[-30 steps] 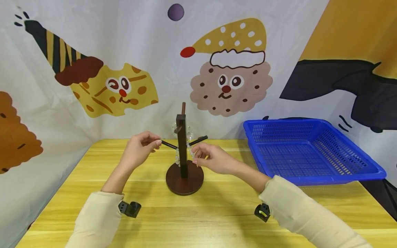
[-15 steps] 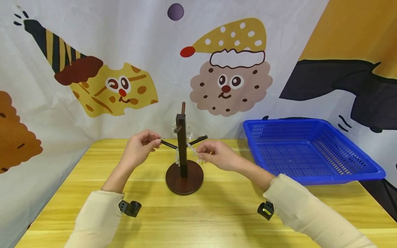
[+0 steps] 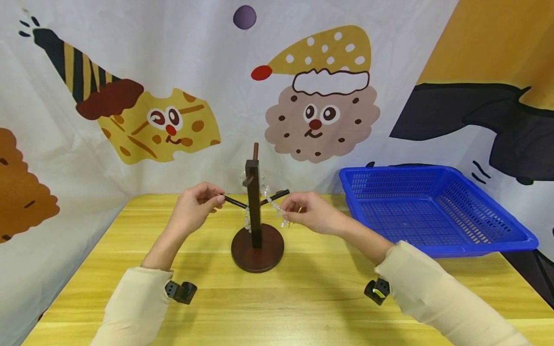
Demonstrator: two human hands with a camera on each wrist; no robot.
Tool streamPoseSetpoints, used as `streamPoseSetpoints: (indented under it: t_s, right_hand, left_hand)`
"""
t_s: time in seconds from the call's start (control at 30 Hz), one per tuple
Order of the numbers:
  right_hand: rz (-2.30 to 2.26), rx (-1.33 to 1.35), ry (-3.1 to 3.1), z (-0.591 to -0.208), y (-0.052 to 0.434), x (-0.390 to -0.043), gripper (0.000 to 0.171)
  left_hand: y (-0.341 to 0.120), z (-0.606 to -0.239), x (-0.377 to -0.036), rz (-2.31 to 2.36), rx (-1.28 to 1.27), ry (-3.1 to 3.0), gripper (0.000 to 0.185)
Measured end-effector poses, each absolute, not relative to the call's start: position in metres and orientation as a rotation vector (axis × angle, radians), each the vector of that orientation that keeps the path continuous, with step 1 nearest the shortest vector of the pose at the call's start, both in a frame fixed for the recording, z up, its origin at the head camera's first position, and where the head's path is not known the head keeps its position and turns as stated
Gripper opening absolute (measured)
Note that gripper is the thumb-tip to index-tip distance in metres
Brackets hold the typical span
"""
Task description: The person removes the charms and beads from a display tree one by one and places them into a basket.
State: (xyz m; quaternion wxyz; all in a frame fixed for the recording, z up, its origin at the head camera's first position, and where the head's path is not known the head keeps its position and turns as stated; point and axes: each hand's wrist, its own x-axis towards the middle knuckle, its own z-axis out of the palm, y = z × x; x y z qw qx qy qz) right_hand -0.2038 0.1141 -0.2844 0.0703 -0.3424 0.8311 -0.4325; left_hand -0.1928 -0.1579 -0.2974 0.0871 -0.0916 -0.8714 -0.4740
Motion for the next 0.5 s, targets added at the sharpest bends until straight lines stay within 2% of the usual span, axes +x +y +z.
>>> streamPoseSetpoints:
  t_s: [0.5]
  right_hand:
    - [-1.314,-0.932,2.567,-0.268,0.134,-0.201,0.007]
  left_hand:
    - [-0.158,-0.301,-0.196,-1.413,-0.279,-2.596,0.016]
